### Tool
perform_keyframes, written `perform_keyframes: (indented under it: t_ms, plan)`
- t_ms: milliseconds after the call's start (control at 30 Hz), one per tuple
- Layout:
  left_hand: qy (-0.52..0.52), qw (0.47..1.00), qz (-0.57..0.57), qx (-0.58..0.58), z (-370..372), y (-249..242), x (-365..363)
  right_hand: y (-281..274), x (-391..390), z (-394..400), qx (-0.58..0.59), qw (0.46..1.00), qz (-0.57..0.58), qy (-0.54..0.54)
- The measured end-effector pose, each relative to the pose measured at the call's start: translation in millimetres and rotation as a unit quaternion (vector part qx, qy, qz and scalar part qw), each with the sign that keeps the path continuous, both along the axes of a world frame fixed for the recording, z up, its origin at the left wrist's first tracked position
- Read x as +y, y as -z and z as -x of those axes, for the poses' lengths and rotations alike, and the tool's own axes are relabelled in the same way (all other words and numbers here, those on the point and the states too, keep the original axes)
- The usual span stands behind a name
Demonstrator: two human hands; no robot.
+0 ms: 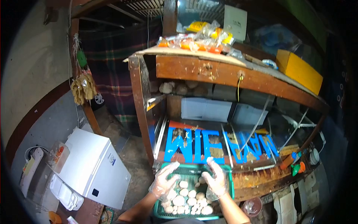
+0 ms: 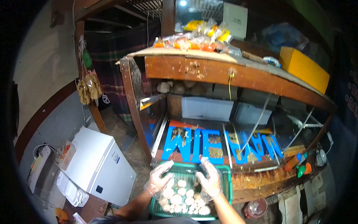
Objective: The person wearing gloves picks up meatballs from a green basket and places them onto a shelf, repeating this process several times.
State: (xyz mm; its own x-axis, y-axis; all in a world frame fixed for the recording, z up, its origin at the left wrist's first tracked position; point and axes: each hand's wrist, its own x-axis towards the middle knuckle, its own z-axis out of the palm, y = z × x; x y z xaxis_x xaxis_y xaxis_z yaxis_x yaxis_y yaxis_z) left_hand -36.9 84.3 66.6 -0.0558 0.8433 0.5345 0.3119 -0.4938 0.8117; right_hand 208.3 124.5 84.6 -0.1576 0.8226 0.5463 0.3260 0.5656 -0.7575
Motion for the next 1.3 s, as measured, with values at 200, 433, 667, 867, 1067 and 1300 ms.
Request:
perform_keyframes:
  t_ms: [200, 433, 667, 867, 1067, 1300]
  plan:
    - [0.036, 0.994, -0.04, 0.095, 16, 7, -16, 38, -37, -2, -0.01, 0.996, 0.069, 0.056]
    - [0.049, 0.993, -0.001, 0.111, 22, 20, -25, 45, -67, -12, -0.055, 0.987, 0.061, 0.135]
    - [0.022, 0.987, 0.012, 0.162, 36, 44, -33, 57, -84, -26, -0.043, 0.98, 0.076, 0.18]
    - [0.029, 0.948, -0.197, 0.248, 45, 51, -32, 49, -99, -44, -0.039, 0.976, 0.104, 0.186]
    - [0.056, 0.994, -0.017, 0.096, 26, 56, -43, 58, -106, -80, 0.013, 0.976, 0.119, 0.182]
    - [0.06, 0.975, 0.143, 0.158, 11, 39, -57, 47, -101, -88, -0.019, 0.969, 0.211, 0.129]
